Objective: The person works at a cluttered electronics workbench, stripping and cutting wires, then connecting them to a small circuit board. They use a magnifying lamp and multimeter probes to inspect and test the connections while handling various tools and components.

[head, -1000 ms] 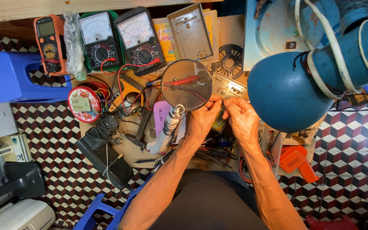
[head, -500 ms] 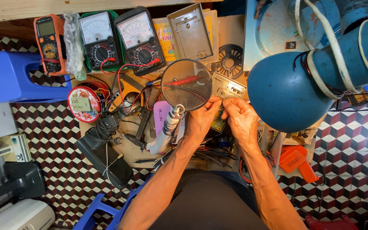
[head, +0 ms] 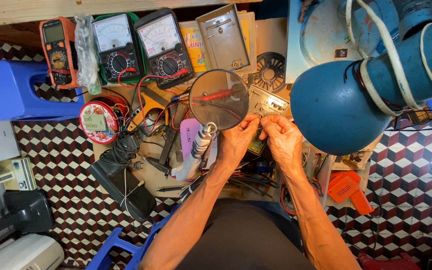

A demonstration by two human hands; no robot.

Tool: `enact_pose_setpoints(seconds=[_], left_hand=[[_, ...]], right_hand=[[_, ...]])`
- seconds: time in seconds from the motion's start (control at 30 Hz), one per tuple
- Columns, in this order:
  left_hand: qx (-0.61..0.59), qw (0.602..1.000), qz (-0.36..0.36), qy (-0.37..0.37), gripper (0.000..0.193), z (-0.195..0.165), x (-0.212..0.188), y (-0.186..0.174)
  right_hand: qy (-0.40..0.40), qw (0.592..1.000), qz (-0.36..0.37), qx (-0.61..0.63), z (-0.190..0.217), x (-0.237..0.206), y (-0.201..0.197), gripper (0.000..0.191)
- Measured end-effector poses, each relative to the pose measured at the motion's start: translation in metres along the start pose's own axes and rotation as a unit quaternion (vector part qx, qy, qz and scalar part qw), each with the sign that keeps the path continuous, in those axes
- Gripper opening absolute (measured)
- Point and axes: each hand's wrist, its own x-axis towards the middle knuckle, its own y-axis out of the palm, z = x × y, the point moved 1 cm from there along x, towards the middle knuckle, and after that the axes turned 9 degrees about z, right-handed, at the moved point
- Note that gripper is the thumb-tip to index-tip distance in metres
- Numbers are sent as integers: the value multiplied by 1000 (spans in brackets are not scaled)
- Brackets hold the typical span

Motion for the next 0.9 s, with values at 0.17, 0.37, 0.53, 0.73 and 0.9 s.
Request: enact_pose_setpoints(seconds=[0.17, 0.37, 0.53, 0.73, 0.9], left_hand=[[17, 1000, 3, 7, 16, 0, 0, 0], [7, 1000, 3, -5, 13, -1, 0, 0], [11, 1000, 2, -21, 13, -3, 0, 1], [34, 999, 9, -13, 18, -7, 0, -1], [33, 999, 3, -15, 17, -10, -1, -2]], right_hand=[[-1, 1000, 4, 10, -4, 1, -2, 18], [6, 1000, 5, 10, -5, 1, -3, 18], [4, 1000, 7, 8, -4, 1, -3, 18], [3, 1000, 6, -4, -2, 0, -2, 17], [1, 1000, 6, -4, -2, 0, -1, 17]])
